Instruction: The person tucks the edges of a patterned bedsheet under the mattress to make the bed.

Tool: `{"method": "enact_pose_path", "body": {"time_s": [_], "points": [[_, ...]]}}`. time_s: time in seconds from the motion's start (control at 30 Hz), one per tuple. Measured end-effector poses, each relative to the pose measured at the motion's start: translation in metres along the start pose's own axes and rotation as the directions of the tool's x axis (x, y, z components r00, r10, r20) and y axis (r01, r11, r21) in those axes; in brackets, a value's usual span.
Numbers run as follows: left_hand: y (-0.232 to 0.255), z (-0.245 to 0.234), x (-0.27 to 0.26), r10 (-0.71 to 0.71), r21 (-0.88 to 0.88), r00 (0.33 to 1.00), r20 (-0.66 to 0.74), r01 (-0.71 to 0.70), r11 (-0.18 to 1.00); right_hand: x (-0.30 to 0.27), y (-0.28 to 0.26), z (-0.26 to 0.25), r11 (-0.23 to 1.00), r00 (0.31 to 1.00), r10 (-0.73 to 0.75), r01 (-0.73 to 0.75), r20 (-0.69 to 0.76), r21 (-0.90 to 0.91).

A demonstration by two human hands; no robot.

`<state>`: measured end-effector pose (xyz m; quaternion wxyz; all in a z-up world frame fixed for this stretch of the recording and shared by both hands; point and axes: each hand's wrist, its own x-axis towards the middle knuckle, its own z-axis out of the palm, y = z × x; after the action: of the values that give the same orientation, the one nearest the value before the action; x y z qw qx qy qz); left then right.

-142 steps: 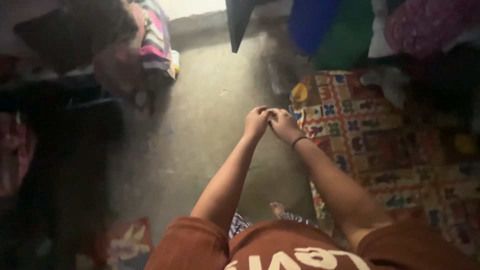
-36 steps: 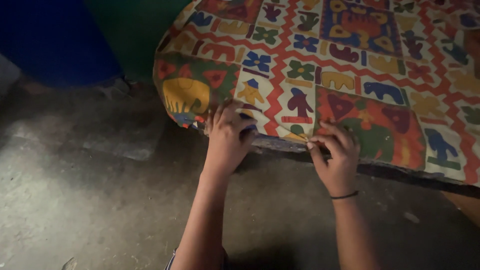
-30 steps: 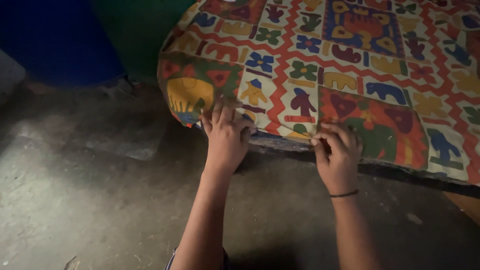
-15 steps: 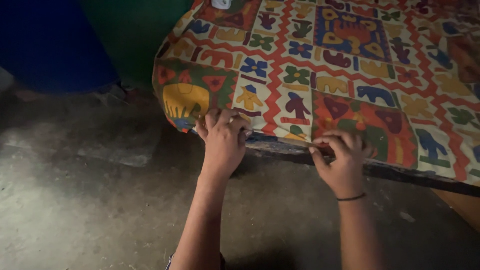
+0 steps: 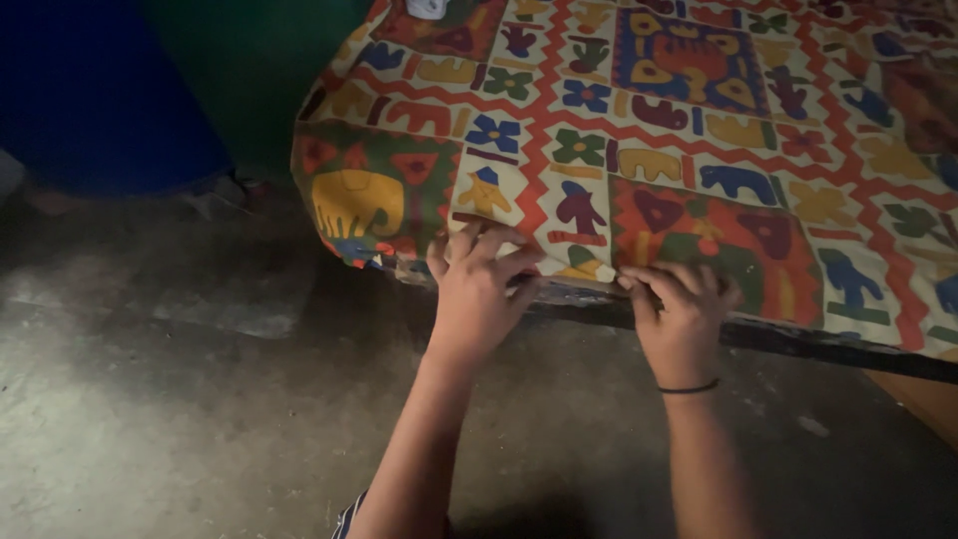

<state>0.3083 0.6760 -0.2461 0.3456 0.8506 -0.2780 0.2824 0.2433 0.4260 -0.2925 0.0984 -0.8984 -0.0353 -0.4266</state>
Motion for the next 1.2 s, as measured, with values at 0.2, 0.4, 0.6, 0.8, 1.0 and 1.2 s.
{"method": "enact_pose_path", "body": {"time_s": [0.2, 0.4, 0.6, 0.8, 1.0, 1.2], "points": [[-0.009, 0.023, -0.008, -0.010, 0.043, 1.000, -0.014, 0.011, 0.999, 0.007, -0.014, -0.008, 0.998, 0.998, 0.065, -0.065, 0.019, 0.020], [-0.003, 0.017, -0.001, -0.027, 0.069, 0.999, 0.019, 0.025, 0.997, 0.019, -0.003, -0.029, 0.854, 0.879, 0.236, -0.391, 0.414, 0.343], [-0.004, 0.022, -0.004, -0.055, 0.079, 0.998, 0.024, 0.053, 0.995, 0.027, -0.001, -0.047, 0.899, 0.808, 0.384, -0.438, 0.447, 0.019], [0.008, 0.009, 0.002, -0.005, 0.009, 1.000, 0.030, 0.004, 1.000, 0.028, 0.001, -0.047, 0.967, 0.914, 0.256, -0.247, 0.314, -0.069], [0.028, 0.032, -0.005, 0.065, 0.002, 0.998, 0.024, -0.065, 0.998, 0.024, 0.005, -0.043, 0.993, 0.981, 0.116, -0.120, 0.153, 0.014], [0.028, 0.037, -0.004, 0.005, -0.006, 1.000, 0.009, -0.004, 1.000, 0.030, -0.003, -0.049, 0.967, 0.958, 0.204, -0.229, 0.199, 0.109]]}}
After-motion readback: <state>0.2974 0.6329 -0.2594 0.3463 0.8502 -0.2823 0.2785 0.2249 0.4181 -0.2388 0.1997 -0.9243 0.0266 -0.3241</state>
